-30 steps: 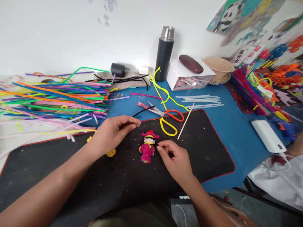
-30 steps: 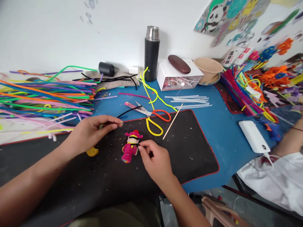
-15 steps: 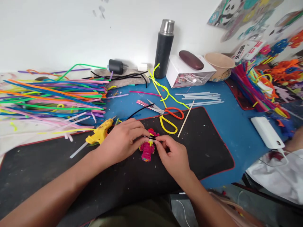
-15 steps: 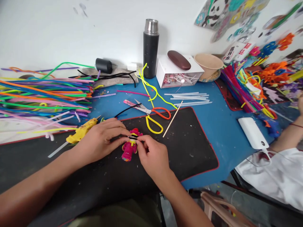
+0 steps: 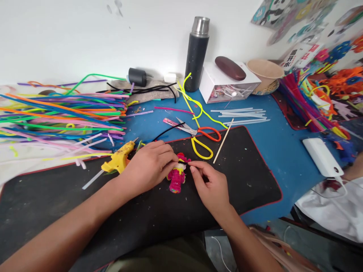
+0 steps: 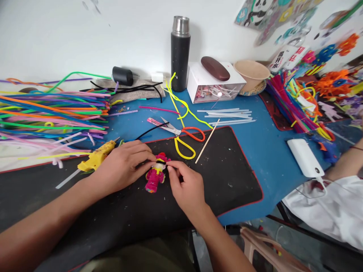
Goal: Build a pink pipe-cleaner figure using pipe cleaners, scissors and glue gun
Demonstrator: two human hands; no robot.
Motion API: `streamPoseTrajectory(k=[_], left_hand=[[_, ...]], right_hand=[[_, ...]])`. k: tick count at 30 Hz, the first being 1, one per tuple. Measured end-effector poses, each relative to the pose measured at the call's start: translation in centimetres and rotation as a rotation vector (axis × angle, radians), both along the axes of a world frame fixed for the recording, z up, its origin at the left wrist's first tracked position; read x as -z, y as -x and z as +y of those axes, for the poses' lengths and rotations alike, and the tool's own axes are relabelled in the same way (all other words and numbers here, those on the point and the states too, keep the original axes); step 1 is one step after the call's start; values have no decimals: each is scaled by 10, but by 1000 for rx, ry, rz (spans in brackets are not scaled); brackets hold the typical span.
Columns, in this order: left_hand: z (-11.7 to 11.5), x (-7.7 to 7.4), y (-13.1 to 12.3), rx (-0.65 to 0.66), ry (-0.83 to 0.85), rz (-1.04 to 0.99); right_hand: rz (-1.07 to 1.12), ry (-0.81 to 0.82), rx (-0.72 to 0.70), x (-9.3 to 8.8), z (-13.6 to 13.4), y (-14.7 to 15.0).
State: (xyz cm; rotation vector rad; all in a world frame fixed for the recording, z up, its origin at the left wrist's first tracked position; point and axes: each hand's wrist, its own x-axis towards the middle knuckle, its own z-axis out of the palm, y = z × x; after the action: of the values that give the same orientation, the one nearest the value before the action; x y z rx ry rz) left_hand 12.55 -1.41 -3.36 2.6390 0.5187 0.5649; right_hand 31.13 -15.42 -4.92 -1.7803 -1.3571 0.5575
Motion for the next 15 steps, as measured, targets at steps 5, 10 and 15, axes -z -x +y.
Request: streamPoseTrajectory(k=[5,10,15], left_hand=[[1,2,1,6,-42,65],[2,2,1,23,-45,116],[3,3,2,37,-38,135]], right_hand=[[28,9,-18,5,-4,1],[52,22,-27,6,-4,2],[55,21,-34,7,-4,2]])
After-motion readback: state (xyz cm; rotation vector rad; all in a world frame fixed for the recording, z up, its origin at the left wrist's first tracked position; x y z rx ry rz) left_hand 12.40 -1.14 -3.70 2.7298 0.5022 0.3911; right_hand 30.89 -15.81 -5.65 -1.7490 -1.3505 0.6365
